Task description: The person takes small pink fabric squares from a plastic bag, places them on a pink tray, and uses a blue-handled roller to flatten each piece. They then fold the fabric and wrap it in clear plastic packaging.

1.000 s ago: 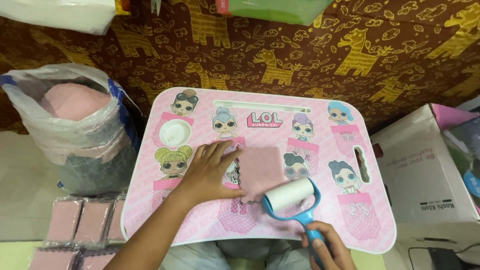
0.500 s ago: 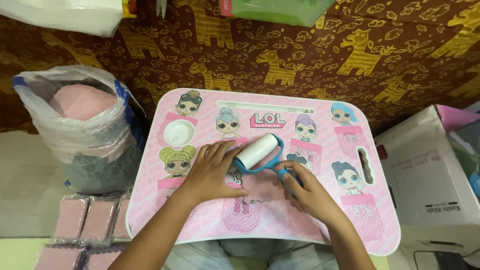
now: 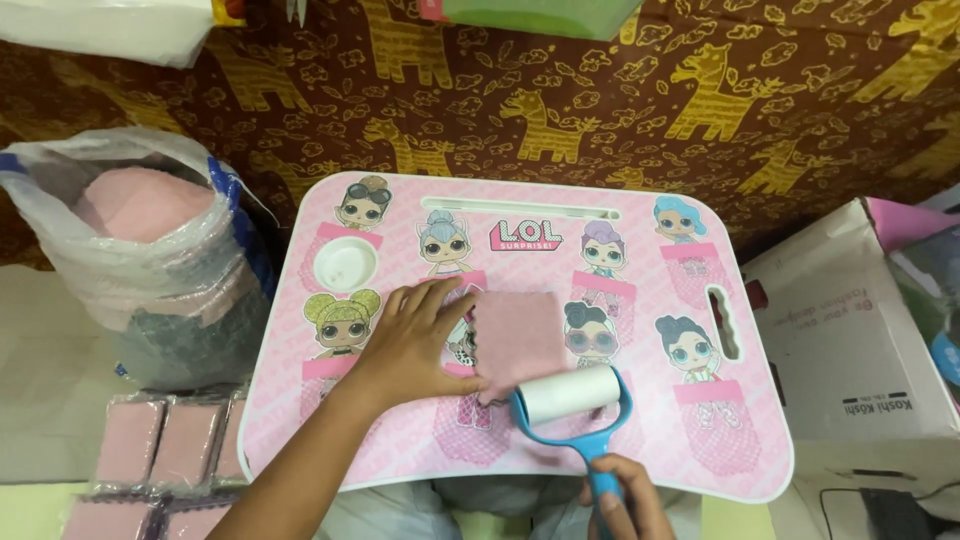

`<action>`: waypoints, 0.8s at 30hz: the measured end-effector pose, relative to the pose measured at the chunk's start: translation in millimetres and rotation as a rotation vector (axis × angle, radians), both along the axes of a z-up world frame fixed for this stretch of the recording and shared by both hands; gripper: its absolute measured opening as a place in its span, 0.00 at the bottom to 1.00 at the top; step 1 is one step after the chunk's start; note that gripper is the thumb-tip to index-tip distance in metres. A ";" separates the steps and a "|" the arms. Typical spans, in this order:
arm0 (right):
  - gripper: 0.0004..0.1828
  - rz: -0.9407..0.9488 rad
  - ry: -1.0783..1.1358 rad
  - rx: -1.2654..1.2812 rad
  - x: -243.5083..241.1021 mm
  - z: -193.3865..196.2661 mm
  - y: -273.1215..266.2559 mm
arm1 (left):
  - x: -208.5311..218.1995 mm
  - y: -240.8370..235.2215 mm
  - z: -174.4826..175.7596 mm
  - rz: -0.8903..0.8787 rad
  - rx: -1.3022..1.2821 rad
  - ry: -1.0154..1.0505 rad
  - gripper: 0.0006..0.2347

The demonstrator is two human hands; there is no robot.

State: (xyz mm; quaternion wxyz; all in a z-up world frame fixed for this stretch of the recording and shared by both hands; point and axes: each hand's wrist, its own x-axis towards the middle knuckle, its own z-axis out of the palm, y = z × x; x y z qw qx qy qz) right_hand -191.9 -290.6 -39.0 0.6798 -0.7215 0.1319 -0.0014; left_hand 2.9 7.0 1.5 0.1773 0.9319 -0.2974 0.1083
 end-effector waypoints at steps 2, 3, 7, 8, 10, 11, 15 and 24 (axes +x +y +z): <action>0.19 -0.060 -0.018 0.015 -4.6 3.0 11.4 | -1.7 0.0 -1.9 -0.001 0.018 0.009 0.47; 0.20 -0.066 0.064 0.179 0.4 12.3 18.4 | -0.8 -0.1 -2.1 0.003 0.018 -0.001 0.46; 0.20 0.168 0.025 0.147 44.9 38.2 27.2 | -0.1 -0.1 -1.5 0.005 0.023 -0.004 0.47; 0.20 0.170 0.026 0.146 58.3 47.7 32.4 | -1.1 0.2 -1.7 0.007 0.022 -0.004 0.47; 0.19 0.215 0.026 0.085 86.2 67.1 43.5 | -1.0 0.7 -0.6 -0.001 0.035 0.001 0.46; 0.19 0.214 0.025 0.086 97.1 67.3 45.1 | -1.2 0.6 -1.8 -0.003 0.036 -0.001 0.46; 0.17 0.205 0.108 0.091 124.5 83.9 50.9 | -0.6 0.7 -2.4 0.005 0.020 -0.025 0.48; 0.20 0.237 0.092 0.103 66.4 54.6 12.6 | -1.0 -0.1 0.4 -0.013 0.042 -0.022 0.46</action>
